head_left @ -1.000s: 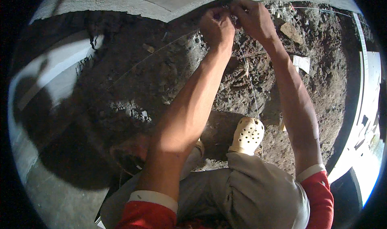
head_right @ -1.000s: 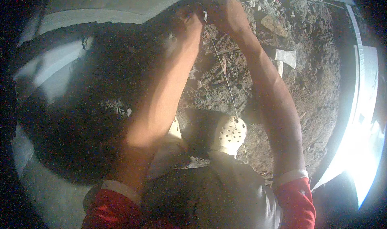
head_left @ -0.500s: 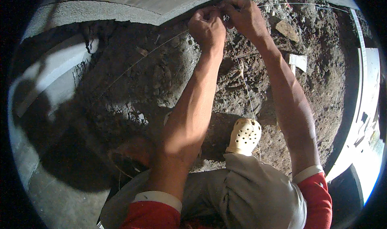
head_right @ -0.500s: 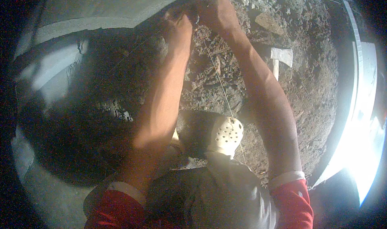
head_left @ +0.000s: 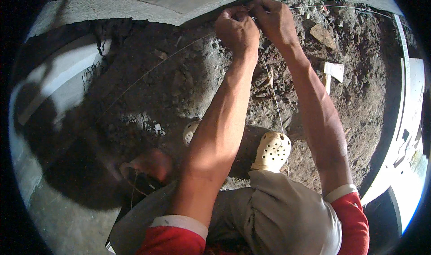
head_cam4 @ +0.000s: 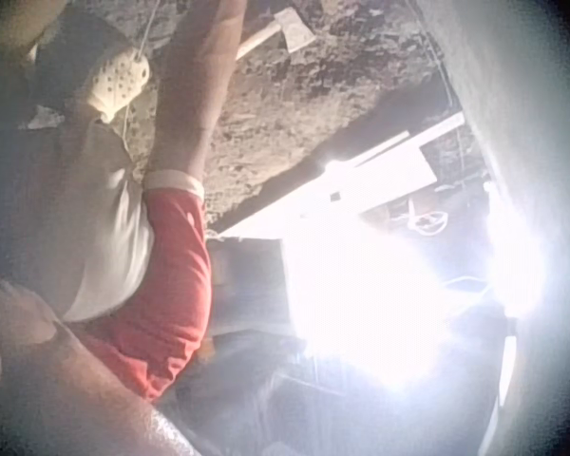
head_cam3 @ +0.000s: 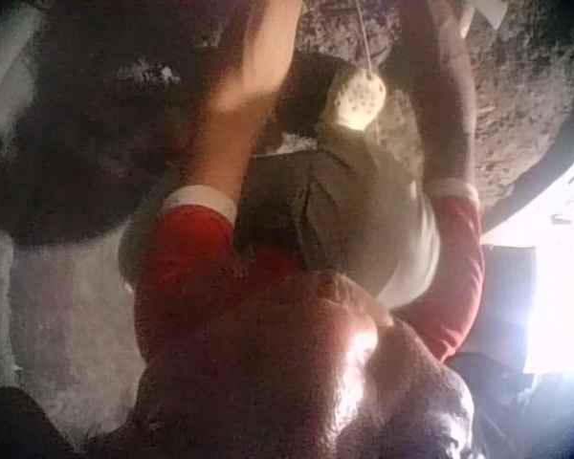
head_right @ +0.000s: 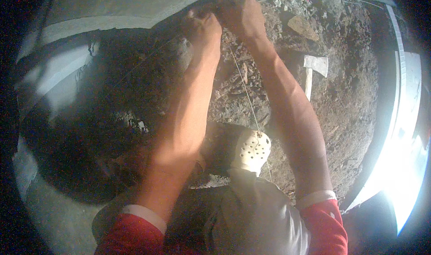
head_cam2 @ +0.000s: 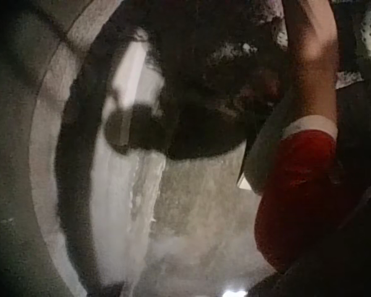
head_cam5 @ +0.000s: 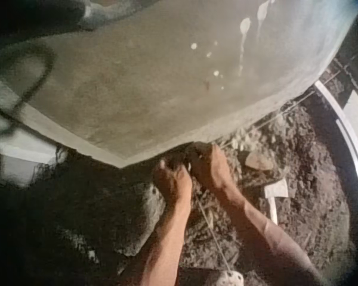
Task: The person measures and marks the floor using a tape measure and string line, then uses a hammer to tap tiles into place. They adjust the string line and continue positioning tiles along the marked boundary.
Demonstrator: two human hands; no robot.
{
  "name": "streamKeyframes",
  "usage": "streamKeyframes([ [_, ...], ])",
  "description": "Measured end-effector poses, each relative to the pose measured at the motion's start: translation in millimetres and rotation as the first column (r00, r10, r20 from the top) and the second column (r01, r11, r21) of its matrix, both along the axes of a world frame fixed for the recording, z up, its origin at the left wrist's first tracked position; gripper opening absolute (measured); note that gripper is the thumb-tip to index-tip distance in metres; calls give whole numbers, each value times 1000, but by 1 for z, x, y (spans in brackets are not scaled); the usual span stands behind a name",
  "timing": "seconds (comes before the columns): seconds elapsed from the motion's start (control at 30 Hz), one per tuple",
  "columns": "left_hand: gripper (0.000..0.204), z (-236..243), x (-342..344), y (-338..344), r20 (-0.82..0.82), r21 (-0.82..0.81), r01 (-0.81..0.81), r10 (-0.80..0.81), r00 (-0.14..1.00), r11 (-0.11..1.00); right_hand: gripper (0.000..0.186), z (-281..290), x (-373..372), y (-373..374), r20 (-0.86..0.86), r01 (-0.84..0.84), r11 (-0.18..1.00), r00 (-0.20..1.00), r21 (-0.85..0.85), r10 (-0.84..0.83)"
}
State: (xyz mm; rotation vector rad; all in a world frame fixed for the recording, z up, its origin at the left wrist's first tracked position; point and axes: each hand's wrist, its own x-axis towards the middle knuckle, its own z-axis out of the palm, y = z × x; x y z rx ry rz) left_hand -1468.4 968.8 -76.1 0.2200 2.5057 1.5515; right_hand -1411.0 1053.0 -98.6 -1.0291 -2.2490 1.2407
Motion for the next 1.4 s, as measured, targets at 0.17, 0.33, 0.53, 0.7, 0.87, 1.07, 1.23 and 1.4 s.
streamKeyframes([
  [0.17, 15, -12, 3, 4, -84, 7, -8, 9, 996, 1000, 31, -5, 4, -5, -192, -145, 988, 969, 59, 154],
  [0.33, 16, -19, 0, 2, -14, 29, 9, -8, 1000, 1000, 21, -8, 5, -12, -225, -40, 999, 974, -7, 38],
  [0.53, 17, -13, -1, 0, 1, 22, 34, -34, 999, 999, 31, -3, 5, -12, -129, 17, 983, 991, -182, -41],
  [0.7, 17, -2, 1, 2, 9, 2, 5, -5, 1000, 1000, 31, 1, 5, -7, -201, -45, 965, 979, -260, -8],
  [0.87, 17, 0, 2, 0, 35, 35, 13, -14, 999, 999, 29, -1, 5, -2, -93, -38, 988, 995, -149, 24],
  [1.07, 17, -11, 1, 5, -66, 51, 16, -12, 998, 999, 27, -6, 4, -2, -140, -22, 993, 990, -112, 6],
  [1.23, 21, -19, 0, 3, 76, 50, -13, 9, 997, 999, 27, -9, 5, -3, -159, -23, 994, 987, -109, 6],
  [1.4, 23, -17, 1, 5, -204, 17, 84, -79, 976, 996, 26, -14, 3, -1, -174, -21, 1000, 985, -20, 17],
])
